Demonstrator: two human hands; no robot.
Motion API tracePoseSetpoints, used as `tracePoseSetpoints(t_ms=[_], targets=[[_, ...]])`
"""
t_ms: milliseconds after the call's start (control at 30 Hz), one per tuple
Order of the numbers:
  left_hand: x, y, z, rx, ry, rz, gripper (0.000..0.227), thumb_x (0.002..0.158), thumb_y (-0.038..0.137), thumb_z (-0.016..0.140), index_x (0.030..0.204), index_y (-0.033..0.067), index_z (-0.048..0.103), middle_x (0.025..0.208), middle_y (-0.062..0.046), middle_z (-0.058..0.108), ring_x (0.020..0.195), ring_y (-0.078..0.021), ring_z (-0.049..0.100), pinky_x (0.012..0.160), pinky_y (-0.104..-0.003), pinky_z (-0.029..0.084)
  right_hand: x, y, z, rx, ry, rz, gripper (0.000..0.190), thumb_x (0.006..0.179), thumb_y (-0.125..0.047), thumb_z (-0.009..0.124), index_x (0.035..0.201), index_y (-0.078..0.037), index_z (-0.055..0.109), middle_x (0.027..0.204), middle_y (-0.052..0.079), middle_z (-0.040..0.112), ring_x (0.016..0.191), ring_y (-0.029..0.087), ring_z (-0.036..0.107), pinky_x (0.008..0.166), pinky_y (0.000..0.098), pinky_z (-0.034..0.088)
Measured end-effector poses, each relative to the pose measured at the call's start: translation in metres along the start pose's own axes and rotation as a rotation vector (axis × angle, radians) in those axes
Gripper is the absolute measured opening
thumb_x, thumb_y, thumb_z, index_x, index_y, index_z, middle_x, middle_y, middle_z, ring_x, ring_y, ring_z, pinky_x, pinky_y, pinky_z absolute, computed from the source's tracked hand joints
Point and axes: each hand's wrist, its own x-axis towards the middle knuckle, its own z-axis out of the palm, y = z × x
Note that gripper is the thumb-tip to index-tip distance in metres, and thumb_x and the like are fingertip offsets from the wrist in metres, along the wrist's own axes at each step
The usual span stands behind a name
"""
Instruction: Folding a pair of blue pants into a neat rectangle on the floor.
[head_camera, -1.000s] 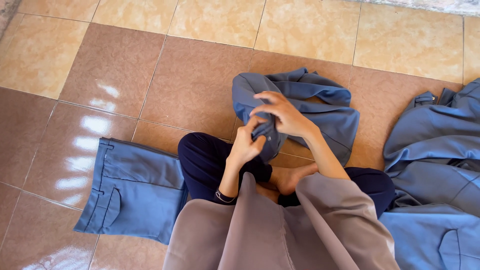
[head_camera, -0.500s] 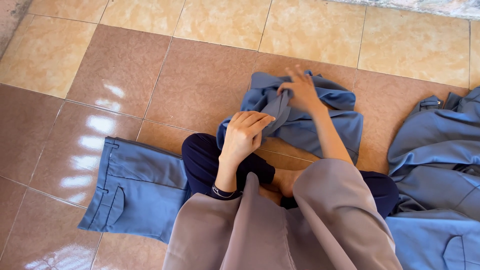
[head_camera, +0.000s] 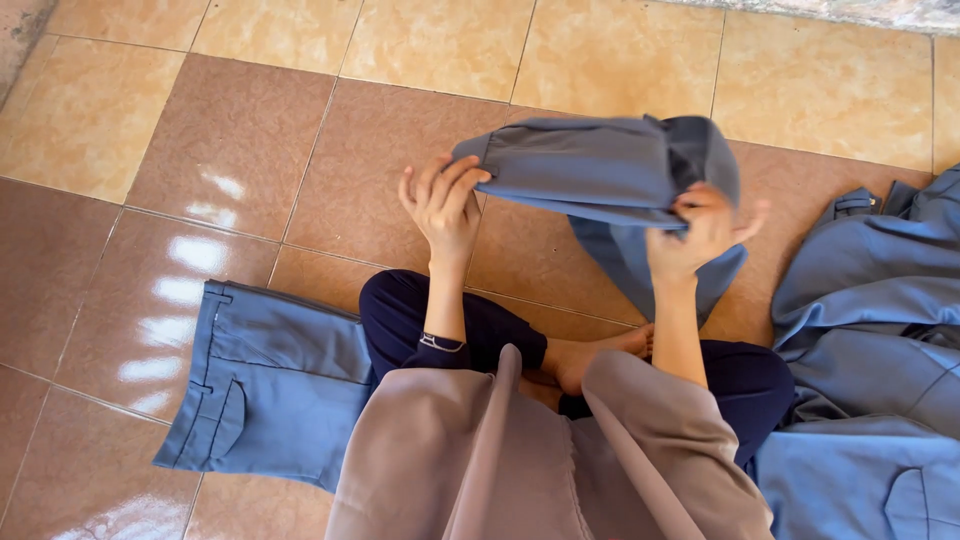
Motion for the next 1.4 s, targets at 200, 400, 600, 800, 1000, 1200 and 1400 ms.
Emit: tracePoseSetpoints(t_ms=[200, 400, 600, 800, 1000, 1200, 1400], targets=[[-0.083, -0.006, 0.024, 0.317, -0.749, -0.244, 0.046, 0.069, 0.016, 0.077, 0.113, 0.0241, 0.071, 0.138, -0.018, 0.058, 0.134, -0.0392, 0.049, 0.101, -0.056, 0.041, -0.177, 0.038, 0.022, -0.147, -0.755, 0.188, 0.038, 0.059, -0.024, 0.090, 0.086, -0.017, 0.065, 0.068, 0.005, 0.066, 0.068, 0.030, 0.068, 0.075, 0.0412, 0.052], [-0.173, 0.064, 0.034, 0.023, -1.215, -0.380, 0.079, 0.082, 0.033, 0.069, 0.154, 0.0279, 0.038, 0.145, -0.014, 0.048, 0.090, -0.0426, 0.074, 0.085, -0.054, 0.056, -0.205, -0.012, 0.028, -0.020, -0.783, 0.176, 0.032, 0.060, -0.013, 0.084, 0.076, -0.019, 0.056, 0.058, -0.006, 0.059, 0.062, 0.018, 0.067, 0.076, 0.0293, 0.050], [-0.204, 0.039, 0.058, -0.355, -0.796, -0.759, 0.054, 0.075, -0.006, 0.057, 0.119, 0.0238, 0.068, 0.131, -0.013, 0.054, 0.112, -0.0472, 0.065, 0.097, -0.051, 0.056, -0.184, -0.022, 0.020, 0.128, -0.849, 0.072, 0.041, 0.065, -0.025, 0.086, 0.080, -0.023, 0.049, 0.063, -0.004, 0.055, 0.063, 0.017, 0.064, 0.085, 0.0312, 0.046], [-0.149, 0.044, 0.033, -0.379, -0.579, -0.757, 0.046, 0.085, -0.016, 0.053, 0.117, 0.0119, 0.070, 0.125, -0.016, 0.057, 0.115, -0.0443, 0.063, 0.099, -0.048, 0.055, -0.144, -0.021, 0.012, 0.206, -1.009, -0.125, 0.042, 0.076, -0.042, 0.079, 0.105, -0.015, 0.065, 0.084, 0.004, 0.065, 0.084, 0.022, 0.069, 0.090, 0.0389, 0.044], [-0.105, 0.018, 0.019, -0.254, -0.285, -0.502, 0.048, 0.082, -0.011, 0.051, 0.114, 0.0174, 0.072, 0.122, -0.007, 0.061, 0.111, -0.0320, 0.067, 0.097, -0.042, 0.056, -0.112, 0.008, -0.001, 0.196, -1.312, -0.047, 0.050, 0.079, -0.042, 0.074, 0.116, -0.011, 0.064, 0.100, 0.012, 0.077, 0.098, 0.025, 0.076, 0.116, 0.0458, 0.034], [-0.055, -0.012, 0.010, -0.206, -0.139, -0.387, 0.046, 0.089, -0.012, 0.047, 0.115, 0.0180, 0.070, 0.125, -0.002, 0.059, 0.111, -0.0261, 0.066, 0.099, -0.041, 0.055, -0.178, 0.061, -0.019, 0.137, -1.265, 0.020, 0.027, 0.085, -0.030, 0.068, 0.108, -0.015, 0.068, 0.097, 0.007, 0.074, 0.099, 0.023, 0.074, 0.115, 0.0449, 0.037], [-0.076, -0.027, 0.023, -0.276, -0.163, -0.411, 0.044, 0.093, -0.016, 0.044, 0.111, 0.0145, 0.069, 0.123, -0.004, 0.059, 0.110, -0.0242, 0.065, 0.096, -0.038, 0.055, -0.253, 0.040, -0.027, 0.262, -1.280, -0.061, 0.021, 0.081, -0.039, 0.073, 0.091, -0.020, 0.072, 0.100, 0.004, 0.072, 0.094, 0.023, 0.074, 0.097, 0.0397, 0.051]])
